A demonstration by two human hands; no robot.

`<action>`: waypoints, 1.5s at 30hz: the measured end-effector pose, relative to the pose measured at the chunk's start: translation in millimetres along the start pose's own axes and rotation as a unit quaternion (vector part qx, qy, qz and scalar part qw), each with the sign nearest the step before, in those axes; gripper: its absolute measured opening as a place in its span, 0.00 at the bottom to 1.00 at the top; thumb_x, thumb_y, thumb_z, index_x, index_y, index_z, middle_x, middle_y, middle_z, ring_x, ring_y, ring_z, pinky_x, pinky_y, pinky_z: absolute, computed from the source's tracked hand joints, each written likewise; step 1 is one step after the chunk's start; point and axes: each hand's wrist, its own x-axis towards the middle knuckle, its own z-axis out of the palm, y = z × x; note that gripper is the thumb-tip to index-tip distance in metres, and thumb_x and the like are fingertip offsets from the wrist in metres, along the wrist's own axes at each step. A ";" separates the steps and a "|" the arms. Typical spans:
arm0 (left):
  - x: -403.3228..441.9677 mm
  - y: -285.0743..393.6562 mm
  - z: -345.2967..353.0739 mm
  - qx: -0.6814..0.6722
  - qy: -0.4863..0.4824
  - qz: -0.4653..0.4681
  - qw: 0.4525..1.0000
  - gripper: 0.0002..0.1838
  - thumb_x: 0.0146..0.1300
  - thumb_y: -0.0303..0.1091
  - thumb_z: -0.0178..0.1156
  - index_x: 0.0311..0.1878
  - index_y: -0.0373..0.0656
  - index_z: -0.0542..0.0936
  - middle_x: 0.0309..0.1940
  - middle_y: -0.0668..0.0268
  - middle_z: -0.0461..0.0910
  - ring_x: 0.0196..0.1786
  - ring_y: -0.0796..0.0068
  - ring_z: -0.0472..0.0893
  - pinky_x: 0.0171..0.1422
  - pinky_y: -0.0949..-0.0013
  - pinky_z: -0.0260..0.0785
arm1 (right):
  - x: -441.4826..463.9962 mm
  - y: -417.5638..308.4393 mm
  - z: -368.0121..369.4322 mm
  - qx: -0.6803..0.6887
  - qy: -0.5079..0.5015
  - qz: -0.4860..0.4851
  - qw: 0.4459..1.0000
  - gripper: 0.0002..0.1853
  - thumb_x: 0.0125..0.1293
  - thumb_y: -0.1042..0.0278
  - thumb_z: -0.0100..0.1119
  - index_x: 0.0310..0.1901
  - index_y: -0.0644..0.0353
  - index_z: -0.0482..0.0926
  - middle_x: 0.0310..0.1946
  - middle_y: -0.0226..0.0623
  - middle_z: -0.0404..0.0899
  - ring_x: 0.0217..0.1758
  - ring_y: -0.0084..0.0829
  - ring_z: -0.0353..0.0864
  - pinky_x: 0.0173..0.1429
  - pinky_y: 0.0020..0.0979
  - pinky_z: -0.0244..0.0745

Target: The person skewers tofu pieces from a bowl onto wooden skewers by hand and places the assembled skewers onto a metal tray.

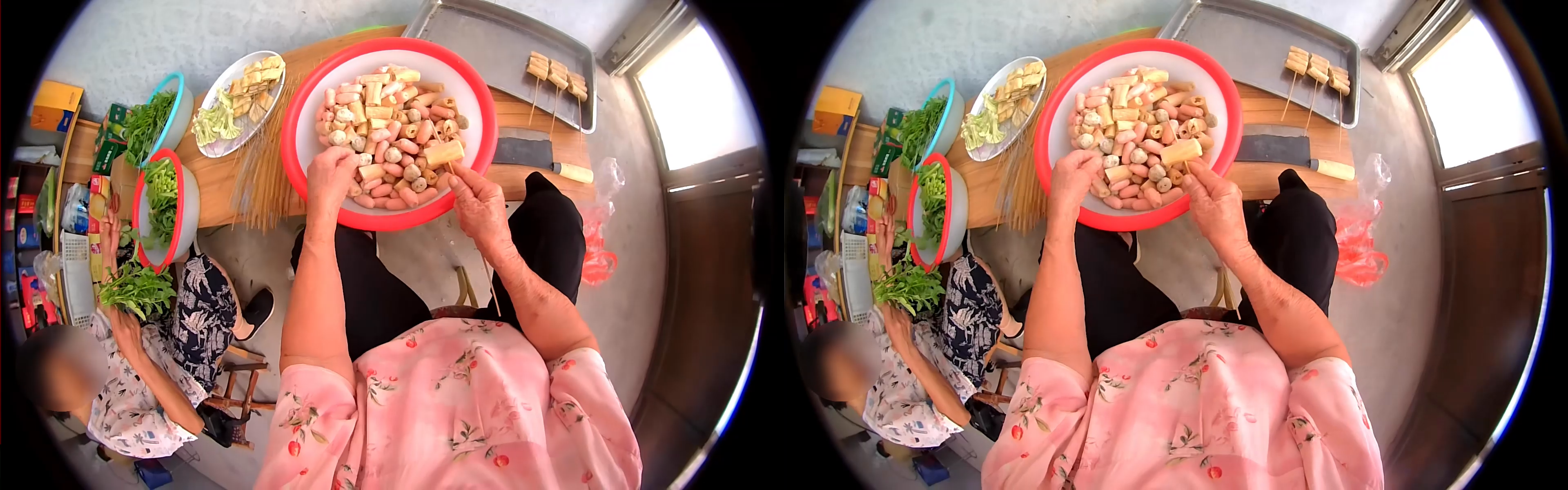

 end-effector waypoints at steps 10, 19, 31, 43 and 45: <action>-10.5 13.4 19.7 0.298 -0.080 0.091 0.947 0.11 0.47 0.35 0.66 0.34 0.42 0.78 0.37 0.56 0.79 0.45 0.51 0.75 0.46 0.56 0.69 | -2.7 -8.5 -4.7 0.050 -0.001 0.042 0.998 0.17 0.67 0.68 0.53 0.56 0.63 0.75 0.21 0.20 0.69 0.20 0.12 0.60 0.24 0.19 0.61; -22.6 26.3 34.4 0.178 0.012 0.067 0.982 0.10 0.53 0.35 0.63 0.34 0.38 0.79 0.33 0.61 0.80 0.34 0.61 0.78 0.39 0.63 0.72 | -6.3 -8.8 -7.9 0.022 -0.039 0.030 0.999 0.15 0.67 0.71 0.52 0.53 0.65 0.76 0.19 0.21 0.68 0.19 0.14 0.62 0.24 0.21 0.62; -19.3 25.5 12.4 -0.513 -0.093 -0.212 0.826 0.09 0.60 0.31 0.60 0.39 0.35 0.76 0.25 0.66 0.76 0.24 0.78 0.74 0.30 0.76 0.71 | -21.3 -11.5 1.4 -0.045 -0.173 -0.001 0.984 0.12 0.65 0.72 0.55 0.49 0.61 0.78 0.20 0.29 0.69 0.23 0.19 0.67 0.31 0.24 0.67; -17.3 21.8 12.3 -0.511 -0.106 -0.207 0.828 0.09 0.60 0.33 0.59 0.38 0.37 0.75 0.24 0.66 0.75 0.23 0.78 0.74 0.30 0.75 0.69 | -24.8 -4.4 5.5 -0.077 -0.162 -0.060 0.982 0.13 0.64 0.71 0.57 0.49 0.63 0.77 0.27 0.37 0.76 0.31 0.26 0.73 0.41 0.28 0.71; -16.3 19.6 12.3 -0.516 -0.109 -0.206 0.824 0.08 0.60 0.33 0.59 0.38 0.37 0.75 0.24 0.66 0.75 0.23 0.78 0.74 0.29 0.75 0.69 | -23.9 -5.8 4.1 -0.078 -0.177 -0.032 0.981 0.13 0.64 0.71 0.57 0.50 0.63 0.77 0.25 0.36 0.75 0.29 0.25 0.72 0.38 0.28 0.71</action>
